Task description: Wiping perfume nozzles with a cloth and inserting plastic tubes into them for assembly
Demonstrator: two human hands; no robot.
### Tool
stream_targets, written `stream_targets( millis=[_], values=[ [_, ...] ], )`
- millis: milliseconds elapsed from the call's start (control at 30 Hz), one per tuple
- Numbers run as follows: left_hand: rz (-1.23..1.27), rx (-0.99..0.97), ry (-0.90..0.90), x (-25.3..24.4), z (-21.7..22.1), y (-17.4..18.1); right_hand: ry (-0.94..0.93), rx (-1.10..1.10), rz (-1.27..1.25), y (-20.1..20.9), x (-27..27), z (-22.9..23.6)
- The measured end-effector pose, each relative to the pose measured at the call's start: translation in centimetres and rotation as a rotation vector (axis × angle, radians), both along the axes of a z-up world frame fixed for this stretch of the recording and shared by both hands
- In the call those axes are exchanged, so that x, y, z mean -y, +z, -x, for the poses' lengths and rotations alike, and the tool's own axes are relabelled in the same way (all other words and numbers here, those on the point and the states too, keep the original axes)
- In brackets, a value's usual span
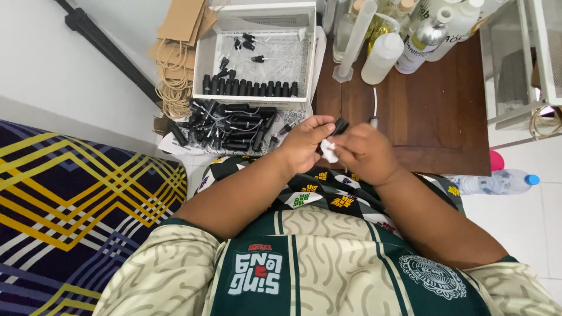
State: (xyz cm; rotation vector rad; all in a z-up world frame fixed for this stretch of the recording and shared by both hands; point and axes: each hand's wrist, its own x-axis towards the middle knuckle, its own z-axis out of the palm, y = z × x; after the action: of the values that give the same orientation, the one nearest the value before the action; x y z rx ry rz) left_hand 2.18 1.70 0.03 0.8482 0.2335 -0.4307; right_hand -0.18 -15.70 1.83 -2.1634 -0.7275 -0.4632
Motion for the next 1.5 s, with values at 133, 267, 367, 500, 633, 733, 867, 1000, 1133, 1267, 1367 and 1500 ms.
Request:
stream_targets(
  millis=[133, 267, 367, 500, 633, 733, 867, 1000, 1133, 1267, 1367, 1500],
  values=[
    [-0.006, -0.019, -0.037, 0.0, -0.4, -2.1, -0.191, 0.083, 0.066, -1.7, 1.2, -0.9],
    [-0.006, -0.021, -0.109, -0.5, -0.3, -1.9, -0.092, 0.135, 0.360, -2.2, 1.5, 0.0],
    [-0.023, -0.021, -0.146, -1.1, -0.6, -1.6, -0.382, -0.225, 0.505, -5.2, 4.1, -0.8],
    [-0.003, 0.002, -0.149, -2.7, -2.0, -0.9, -0.746, -0.859, -0.229, -7.3, 7.8, -3.1],
    [-0.151, -0.012, 0.050, -4.6, -5.3, 1.8, -0.630, -1.095, -1.000, -7.7, 9.0, -3.0],
    [-0.183, -0.042, 0.231, -5.9, -8.3, 1.6, -0.548, -1.223, -1.313, -8.1, 9.7, -3.4],
    [-0.325, -0.037, 0.458, -7.4, -13.9, -3.2, -0.473, -1.234, -1.402, -9.9, 11.3, -4.3],
    [-0.545, 0.003, 0.406, -7.1, -16.0, -5.0, -0.487, -1.262, -1.424, -11.6, 12.9, -4.8],
    [-1.246, 0.079, 0.166, -7.0, -18.8, -10.2, -0.440, -1.290, -1.486, -11.3, 13.0, -4.4],
    [-1.587, 0.244, -0.068, -5.3, -20.1, -9.6, -0.347, -1.312, -1.422, -9.8, 12.2, -4.1],
    [-1.652, 0.239, -0.281, -4.2, -19.1, -7.0, -0.245, -1.290, -1.362, -10.8, 12.2, -4.5],
    [-1.683, 0.284, -0.376, -3.7, -18.3, -5.3, -0.205, -1.271, -1.382, -8.3, 11.5, -4.7]
  ],
)
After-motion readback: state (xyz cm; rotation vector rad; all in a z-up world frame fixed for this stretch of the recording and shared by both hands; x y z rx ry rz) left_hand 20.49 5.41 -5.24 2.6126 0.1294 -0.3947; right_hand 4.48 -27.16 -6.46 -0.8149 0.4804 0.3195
